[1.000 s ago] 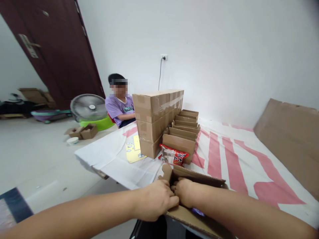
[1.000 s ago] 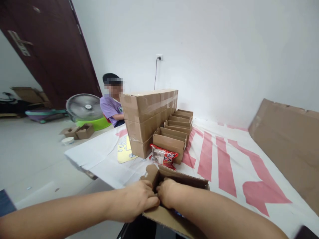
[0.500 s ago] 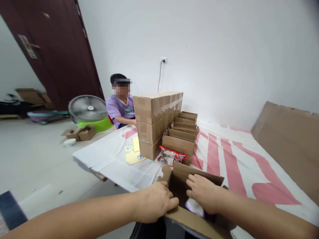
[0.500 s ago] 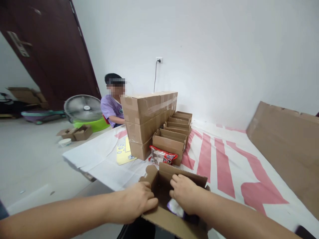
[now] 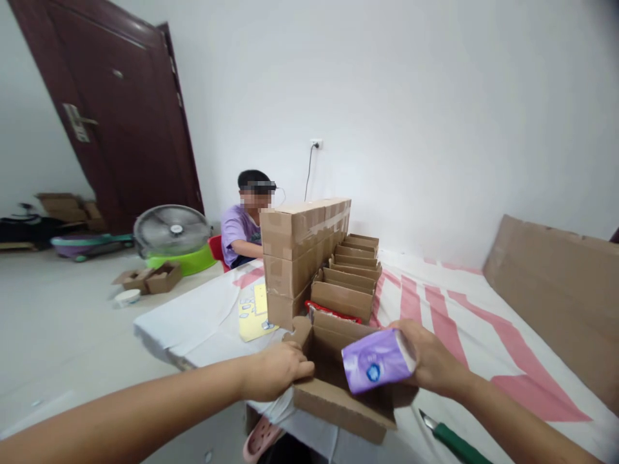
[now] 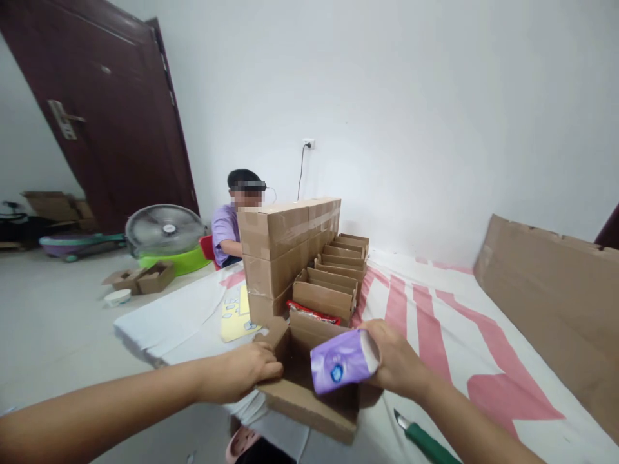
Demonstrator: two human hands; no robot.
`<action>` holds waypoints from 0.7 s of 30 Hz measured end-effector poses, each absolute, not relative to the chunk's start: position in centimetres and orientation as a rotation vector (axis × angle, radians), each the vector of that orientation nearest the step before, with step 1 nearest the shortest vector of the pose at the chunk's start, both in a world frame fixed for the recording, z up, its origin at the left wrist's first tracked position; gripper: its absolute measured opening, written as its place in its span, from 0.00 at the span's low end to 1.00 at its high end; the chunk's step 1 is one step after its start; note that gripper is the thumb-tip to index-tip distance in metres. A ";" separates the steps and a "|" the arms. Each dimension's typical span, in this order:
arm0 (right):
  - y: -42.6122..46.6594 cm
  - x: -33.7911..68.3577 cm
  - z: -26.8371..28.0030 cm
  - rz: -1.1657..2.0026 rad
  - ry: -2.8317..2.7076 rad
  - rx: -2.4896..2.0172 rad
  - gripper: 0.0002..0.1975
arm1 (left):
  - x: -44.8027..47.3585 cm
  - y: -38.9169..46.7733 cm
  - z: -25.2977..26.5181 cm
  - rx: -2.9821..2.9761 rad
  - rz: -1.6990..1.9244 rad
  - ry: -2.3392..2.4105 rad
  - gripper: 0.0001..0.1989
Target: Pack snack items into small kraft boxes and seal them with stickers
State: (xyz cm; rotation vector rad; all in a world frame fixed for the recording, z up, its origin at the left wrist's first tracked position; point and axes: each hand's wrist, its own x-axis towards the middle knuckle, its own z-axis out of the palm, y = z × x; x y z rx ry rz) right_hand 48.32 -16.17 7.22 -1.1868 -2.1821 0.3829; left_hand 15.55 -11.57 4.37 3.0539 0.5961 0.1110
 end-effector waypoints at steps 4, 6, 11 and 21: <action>-13.1 48.2 8.5 0.908 -1.681 -1.124 0.33 | 17.0 -9.8 8.2 2.579 0.179 0.737 0.25; -10.9 47.3 9.2 0.996 -1.508 -1.027 0.35 | 18.9 -7.8 10.3 2.408 0.594 0.866 0.29; -4.3 44.3 10.0 0.934 -1.291 -0.972 0.29 | 24.5 -0.3 12.3 1.797 1.083 0.640 0.51; -4.8 43.2 9.4 0.937 -1.351 -0.902 0.35 | 27.2 0.2 10.7 1.701 1.321 0.583 0.36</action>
